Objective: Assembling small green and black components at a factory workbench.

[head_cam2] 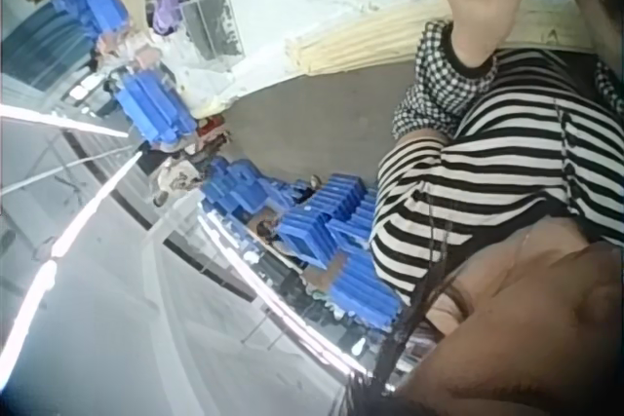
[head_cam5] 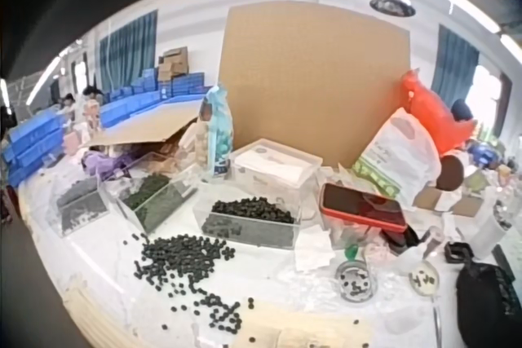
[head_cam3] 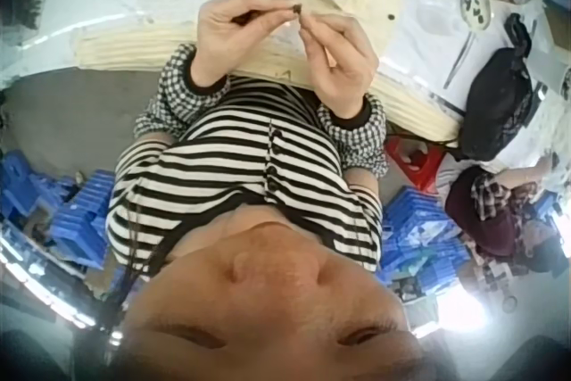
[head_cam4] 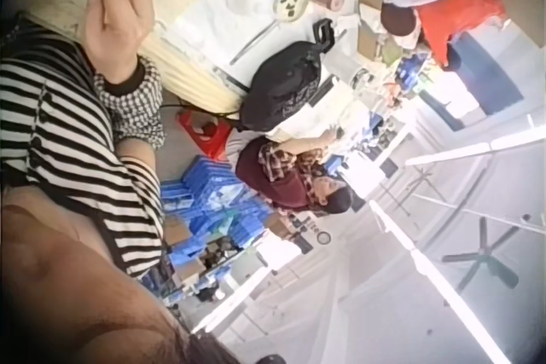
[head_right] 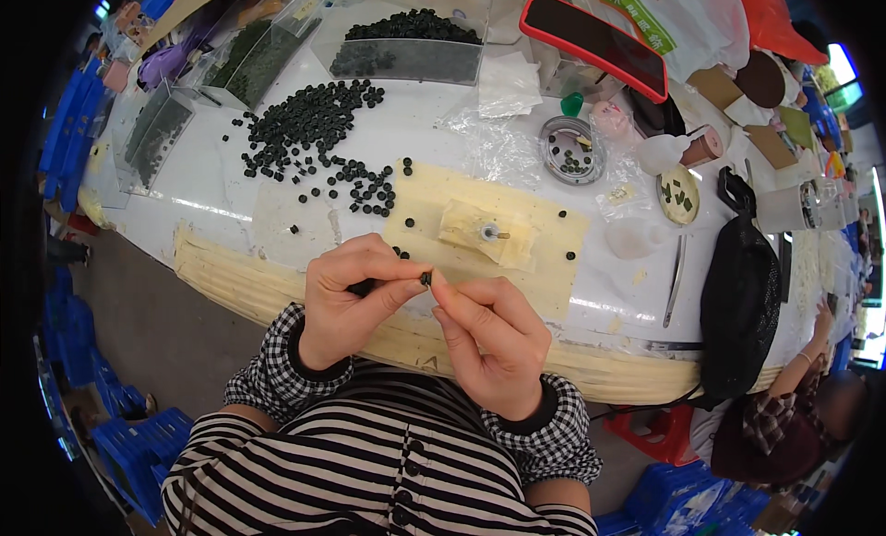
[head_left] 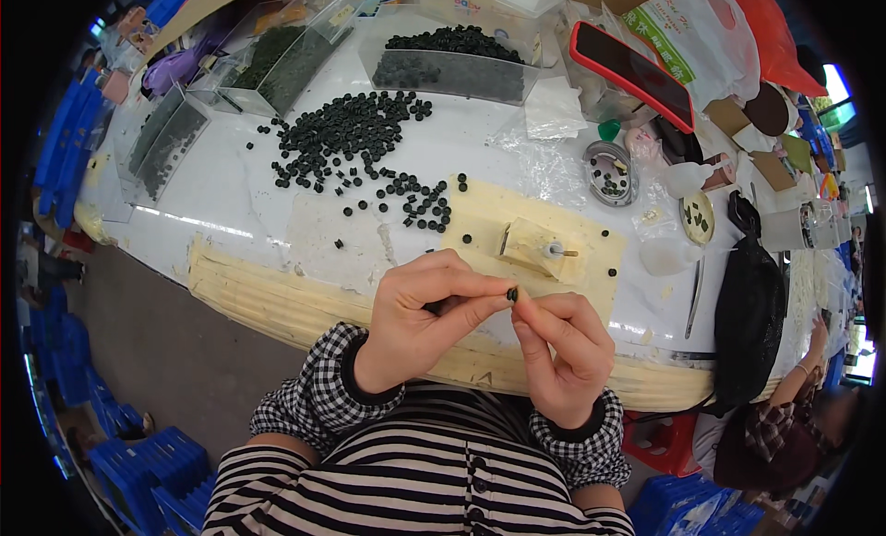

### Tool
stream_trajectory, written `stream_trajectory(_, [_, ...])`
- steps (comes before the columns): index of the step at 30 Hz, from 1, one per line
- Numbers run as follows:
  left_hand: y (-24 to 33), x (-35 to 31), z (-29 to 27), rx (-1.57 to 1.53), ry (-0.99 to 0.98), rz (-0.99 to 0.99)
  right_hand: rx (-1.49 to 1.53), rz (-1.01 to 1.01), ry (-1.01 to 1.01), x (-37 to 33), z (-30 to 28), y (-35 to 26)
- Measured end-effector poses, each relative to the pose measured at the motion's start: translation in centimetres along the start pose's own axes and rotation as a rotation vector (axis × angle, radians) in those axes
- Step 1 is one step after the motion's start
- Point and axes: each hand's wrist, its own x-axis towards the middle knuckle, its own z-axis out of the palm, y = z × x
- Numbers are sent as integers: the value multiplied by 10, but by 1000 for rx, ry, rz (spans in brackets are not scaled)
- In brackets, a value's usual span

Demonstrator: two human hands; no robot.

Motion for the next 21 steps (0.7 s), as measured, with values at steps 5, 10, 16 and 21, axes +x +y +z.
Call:
stream_trajectory(5, [-4,-1,-1,-286,-62,-186,42,-5,-4,1,-2,-2])
stream_trajectory(10, [-1,0,-5,-829,-123,-567,-9,-62,8,2,-1,-4])
stream_trajectory(16, [-7,-2,-4,-999,-146,-602,-54,-100,23,3,1,-6])
stream_trajectory(21, [-2,-1,-4,-851,-93,-590,-74,-69,54,3,0,-8])
